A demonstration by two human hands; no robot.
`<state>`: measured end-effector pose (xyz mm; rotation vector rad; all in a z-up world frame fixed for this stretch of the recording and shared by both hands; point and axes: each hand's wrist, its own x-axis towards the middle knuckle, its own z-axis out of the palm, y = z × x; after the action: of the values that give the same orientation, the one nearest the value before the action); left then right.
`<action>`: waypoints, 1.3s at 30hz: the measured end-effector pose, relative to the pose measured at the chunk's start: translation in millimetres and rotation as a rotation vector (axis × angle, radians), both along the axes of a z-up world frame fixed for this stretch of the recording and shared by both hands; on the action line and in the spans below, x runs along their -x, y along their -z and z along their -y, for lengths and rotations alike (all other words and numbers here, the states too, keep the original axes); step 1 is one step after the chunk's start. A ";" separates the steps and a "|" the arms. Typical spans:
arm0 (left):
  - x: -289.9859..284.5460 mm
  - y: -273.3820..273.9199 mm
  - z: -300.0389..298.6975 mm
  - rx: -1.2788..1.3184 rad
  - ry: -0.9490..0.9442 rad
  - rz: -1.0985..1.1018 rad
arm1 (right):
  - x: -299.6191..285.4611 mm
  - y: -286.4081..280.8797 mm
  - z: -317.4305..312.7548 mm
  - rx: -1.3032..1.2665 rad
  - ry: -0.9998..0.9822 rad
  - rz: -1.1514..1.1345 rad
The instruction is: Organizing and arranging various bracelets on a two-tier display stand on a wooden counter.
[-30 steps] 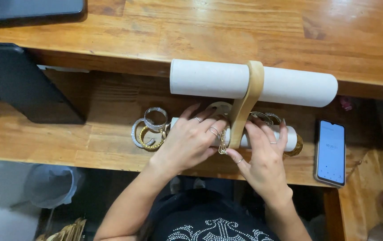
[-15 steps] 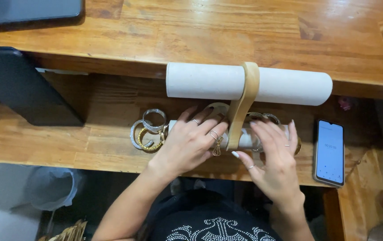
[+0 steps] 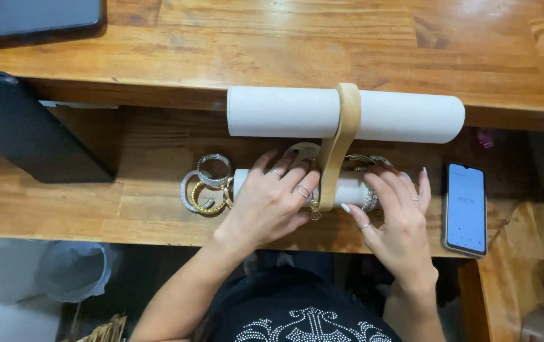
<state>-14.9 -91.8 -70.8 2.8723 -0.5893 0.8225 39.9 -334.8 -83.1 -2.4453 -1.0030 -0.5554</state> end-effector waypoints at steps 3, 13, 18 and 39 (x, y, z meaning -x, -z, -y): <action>1.0 3.1 -0.8 0.034 -0.005 0.007 | -0.3 0.0 0.0 0.002 -0.002 -0.005; 5.7 -0.9 -11.9 0.123 -0.015 -0.070 | 19.9 -19.9 -25.6 -0.160 -0.290 0.181; 2.5 10.1 -14.3 0.135 -0.002 -0.073 | 17.2 -10.9 -41.0 0.088 -0.311 0.212; -5.5 28.9 -20.5 0.054 -0.073 -0.101 | 6.8 -3.9 56.3 -0.297 0.125 0.126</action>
<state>-9.4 -71.3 -99.7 2.8807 -0.4467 0.6867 33.1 -391.1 -79.2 -2.2396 -0.7552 -0.8458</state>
